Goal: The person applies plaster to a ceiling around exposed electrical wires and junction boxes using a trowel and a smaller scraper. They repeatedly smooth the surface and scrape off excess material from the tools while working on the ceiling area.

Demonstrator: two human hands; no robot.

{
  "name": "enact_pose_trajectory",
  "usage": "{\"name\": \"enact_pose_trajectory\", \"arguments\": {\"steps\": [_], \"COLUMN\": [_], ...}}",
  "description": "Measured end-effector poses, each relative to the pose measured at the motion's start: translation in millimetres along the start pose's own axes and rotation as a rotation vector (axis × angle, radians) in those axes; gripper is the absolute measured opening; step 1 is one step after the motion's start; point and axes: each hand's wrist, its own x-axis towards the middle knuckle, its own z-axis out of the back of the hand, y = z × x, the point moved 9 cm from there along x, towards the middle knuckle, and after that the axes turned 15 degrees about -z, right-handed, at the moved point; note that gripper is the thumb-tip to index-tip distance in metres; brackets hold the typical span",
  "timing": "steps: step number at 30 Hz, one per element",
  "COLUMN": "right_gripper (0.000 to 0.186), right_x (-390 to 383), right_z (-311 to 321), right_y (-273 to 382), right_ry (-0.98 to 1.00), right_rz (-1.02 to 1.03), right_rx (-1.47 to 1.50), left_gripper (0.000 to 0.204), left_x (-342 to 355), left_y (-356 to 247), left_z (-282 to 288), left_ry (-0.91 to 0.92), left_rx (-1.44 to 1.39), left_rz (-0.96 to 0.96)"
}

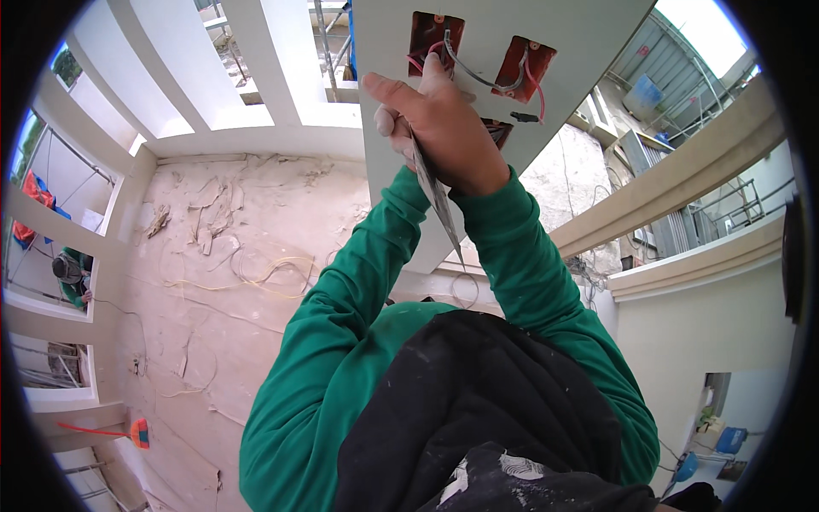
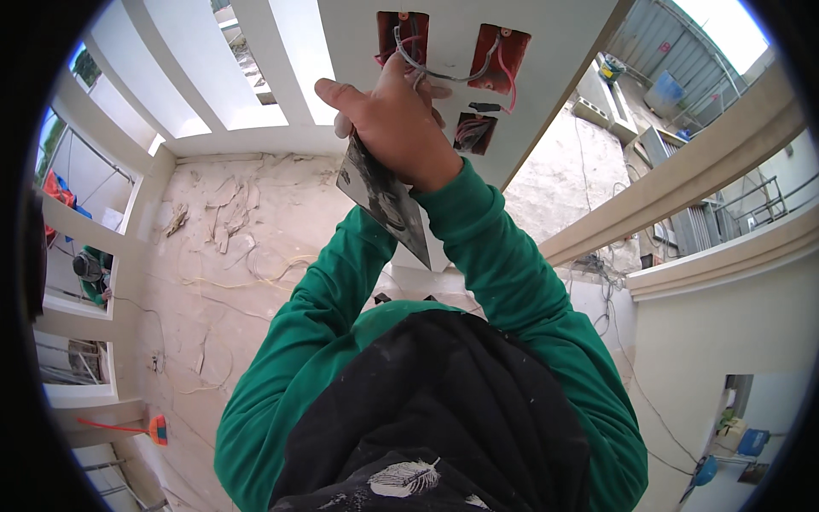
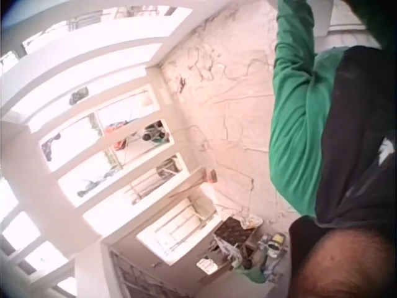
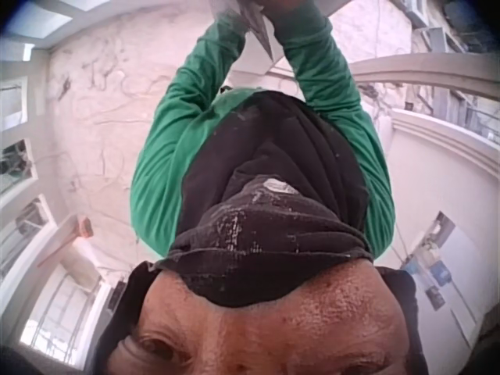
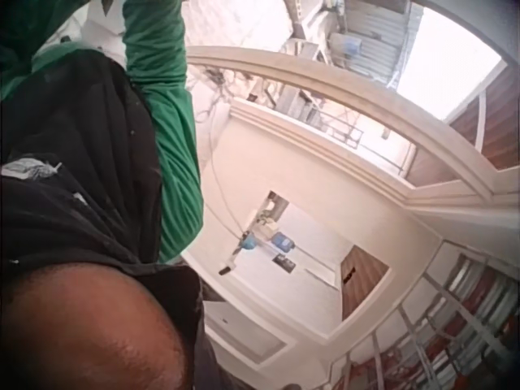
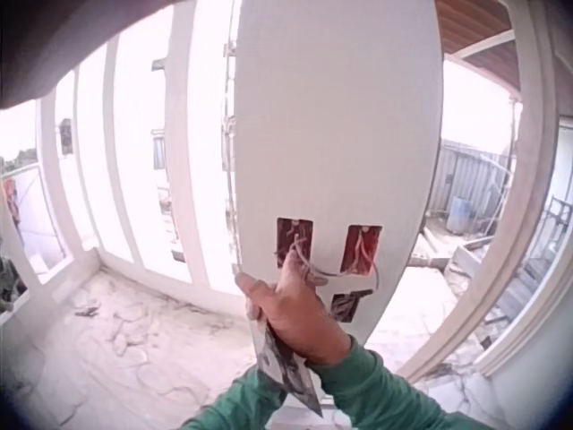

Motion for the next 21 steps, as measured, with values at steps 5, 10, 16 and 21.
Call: {"name": "enact_pose_trajectory", "arguments": {"steps": [5, 10, 16, 21], "right_gripper": [0.04, 0.04, 0.043, 0.046], "right_x": [4, 10, 26, 22], "right_z": [-2, -7, -3, 0], "right_y": [4, 14, 8, 14], "right_ry": [0.053, 0.094, -0.006, -0.116], "right_rz": [0.012, -0.112, 0.05, 0.089], "right_rx": [0.088, 0.164, 0.059, -0.085], "left_gripper": [0.03, 0.03, 0.03, 0.03], "left_x": [17, 19, 21, 22], "left_y": [1, -3, -12, -7], "left_z": [-4, -6, 3, 7], "left_ry": [0.011, 0.008, 0.02, 0.041], "left_rx": [-0.012, -0.022, -0.066, -0.075], "left_rz": [-0.006, -0.012, -0.01, 0.016]}}
